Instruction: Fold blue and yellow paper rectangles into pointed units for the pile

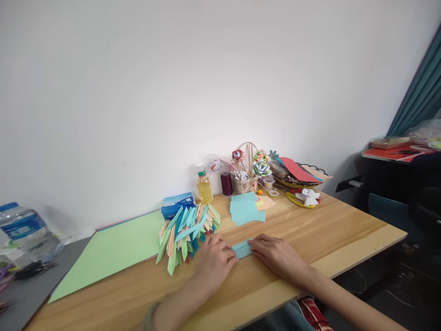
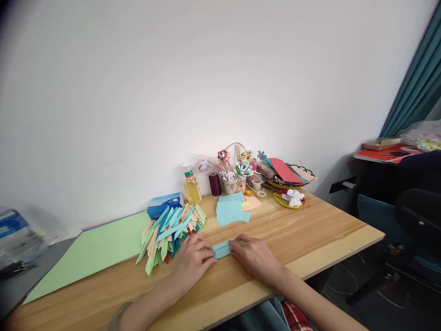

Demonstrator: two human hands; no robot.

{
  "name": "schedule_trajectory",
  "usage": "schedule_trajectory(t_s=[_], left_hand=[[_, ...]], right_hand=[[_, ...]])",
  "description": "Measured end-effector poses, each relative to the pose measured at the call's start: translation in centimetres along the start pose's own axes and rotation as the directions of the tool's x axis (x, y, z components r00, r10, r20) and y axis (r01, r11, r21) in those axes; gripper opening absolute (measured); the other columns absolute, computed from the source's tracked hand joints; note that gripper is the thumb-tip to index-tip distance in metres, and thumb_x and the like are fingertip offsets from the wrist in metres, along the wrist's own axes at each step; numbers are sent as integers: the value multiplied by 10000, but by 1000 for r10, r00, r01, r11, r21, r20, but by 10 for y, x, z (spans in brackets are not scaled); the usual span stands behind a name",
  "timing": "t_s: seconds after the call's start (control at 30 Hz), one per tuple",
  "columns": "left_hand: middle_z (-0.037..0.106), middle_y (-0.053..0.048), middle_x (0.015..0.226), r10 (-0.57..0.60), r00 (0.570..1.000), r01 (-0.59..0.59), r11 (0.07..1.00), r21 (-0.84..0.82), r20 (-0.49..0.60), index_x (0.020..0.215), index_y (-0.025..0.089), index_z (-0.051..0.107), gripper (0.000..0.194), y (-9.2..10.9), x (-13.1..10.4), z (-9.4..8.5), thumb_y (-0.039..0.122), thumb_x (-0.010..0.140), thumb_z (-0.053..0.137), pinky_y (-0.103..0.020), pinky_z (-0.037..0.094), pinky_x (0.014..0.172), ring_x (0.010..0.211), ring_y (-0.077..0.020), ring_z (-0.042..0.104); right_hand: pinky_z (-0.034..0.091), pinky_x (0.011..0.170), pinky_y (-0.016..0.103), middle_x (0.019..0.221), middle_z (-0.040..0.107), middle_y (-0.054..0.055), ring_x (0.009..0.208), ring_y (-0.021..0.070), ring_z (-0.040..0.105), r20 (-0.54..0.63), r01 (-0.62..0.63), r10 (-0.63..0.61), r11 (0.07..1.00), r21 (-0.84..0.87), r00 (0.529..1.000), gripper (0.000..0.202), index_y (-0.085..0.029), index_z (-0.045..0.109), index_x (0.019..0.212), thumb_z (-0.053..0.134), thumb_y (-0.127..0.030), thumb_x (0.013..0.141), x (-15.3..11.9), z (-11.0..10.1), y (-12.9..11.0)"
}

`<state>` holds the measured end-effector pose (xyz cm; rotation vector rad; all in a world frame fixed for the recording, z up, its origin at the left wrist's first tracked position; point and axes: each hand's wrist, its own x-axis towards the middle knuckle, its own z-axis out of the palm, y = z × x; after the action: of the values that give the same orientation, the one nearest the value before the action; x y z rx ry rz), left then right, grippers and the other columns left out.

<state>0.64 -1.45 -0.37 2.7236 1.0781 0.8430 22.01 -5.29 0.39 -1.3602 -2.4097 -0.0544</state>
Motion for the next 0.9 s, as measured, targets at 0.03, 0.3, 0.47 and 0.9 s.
schedule_trajectory(t_s=[0.03,0.3,0.47,0.9], left_hand=[[691,49,836,-61,998,61,998,-23,14,730,276,706,49,2,1,-2,243,761,686,-373,363,823,897,-172,519],[700,52,845,-247,969,248,966,-76,23,687,259,678,58,8,3,-6,227,703,724,-416,341,837,956,-204,527],[694,36,831,-195,981,195,980,-34,9,720,260,676,45,7,3,-4,236,714,714,-413,352,833,966,-209,528],[676,9,799,-358,933,359,926,-117,27,677,243,686,52,12,6,-1,213,720,687,-385,383,785,967,-237,499]], right_hand=[[462,732,253,890,657,67,858,171,613,5,-13,13,1000,27,1000,265,-204,623,936,358,-201,929,0,0,0],[477,760,302,975,636,83,858,191,613,56,-180,172,961,210,984,212,-185,594,1033,478,-209,857,1,1,8],[465,785,302,954,652,64,894,183,592,26,-98,94,963,250,995,216,-205,637,913,422,-202,889,3,2,10],[463,760,303,906,669,59,838,189,603,33,-215,215,928,305,976,166,-195,656,877,497,-241,859,9,5,13]])
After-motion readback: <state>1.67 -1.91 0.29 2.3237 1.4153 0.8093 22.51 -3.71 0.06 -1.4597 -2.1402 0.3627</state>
